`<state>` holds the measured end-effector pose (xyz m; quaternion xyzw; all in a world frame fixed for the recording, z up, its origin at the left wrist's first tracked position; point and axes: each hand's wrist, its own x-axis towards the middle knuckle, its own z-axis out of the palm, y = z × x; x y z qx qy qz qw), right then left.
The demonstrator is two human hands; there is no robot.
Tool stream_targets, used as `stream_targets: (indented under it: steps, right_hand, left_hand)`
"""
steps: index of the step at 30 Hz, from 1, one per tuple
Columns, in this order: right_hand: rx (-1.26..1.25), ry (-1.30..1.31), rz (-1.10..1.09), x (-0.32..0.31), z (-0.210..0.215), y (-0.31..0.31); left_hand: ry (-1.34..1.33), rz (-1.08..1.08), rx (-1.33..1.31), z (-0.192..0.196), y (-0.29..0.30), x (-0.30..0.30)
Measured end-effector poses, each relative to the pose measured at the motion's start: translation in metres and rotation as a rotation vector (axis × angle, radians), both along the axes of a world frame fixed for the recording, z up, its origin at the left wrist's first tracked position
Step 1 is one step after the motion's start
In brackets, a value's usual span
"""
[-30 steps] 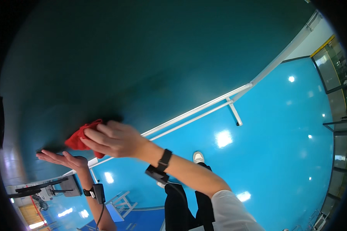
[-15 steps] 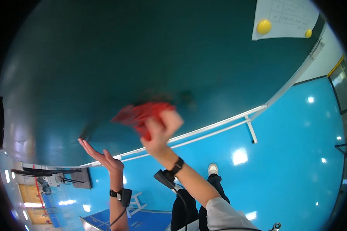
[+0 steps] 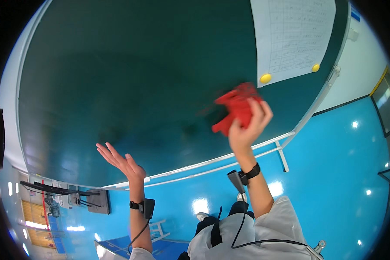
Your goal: Cleaning a green chalkboard using a red cloth.
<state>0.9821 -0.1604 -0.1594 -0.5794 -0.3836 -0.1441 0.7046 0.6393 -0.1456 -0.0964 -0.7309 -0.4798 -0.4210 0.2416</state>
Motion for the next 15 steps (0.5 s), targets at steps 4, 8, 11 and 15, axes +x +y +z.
stream_targets:
  steps: [4, 8, 11, 15]
  right_hand:
    - [0.075, -0.041, -0.098, -0.006, 0.005, 0.011]
    - [0.102, -0.179, 0.176, -0.069, -0.008, 0.012]
    - [0.041, -0.303, 0.322, -0.08, -0.001, 0.008]
    - [0.067, -0.4, 0.285, -0.04, 0.042, 0.004]
  left_hand:
    - [-0.095, 0.03, 0.022, -0.007, 0.019, 0.015]
    - [-0.149, 0.061, 0.027, -0.001, 0.016, 0.028]
    - [-0.164, 0.059, 0.114, 0.008, 0.016, 0.025]
    - [-0.214, 0.02, 0.263, 0.029, 0.042, 0.005]
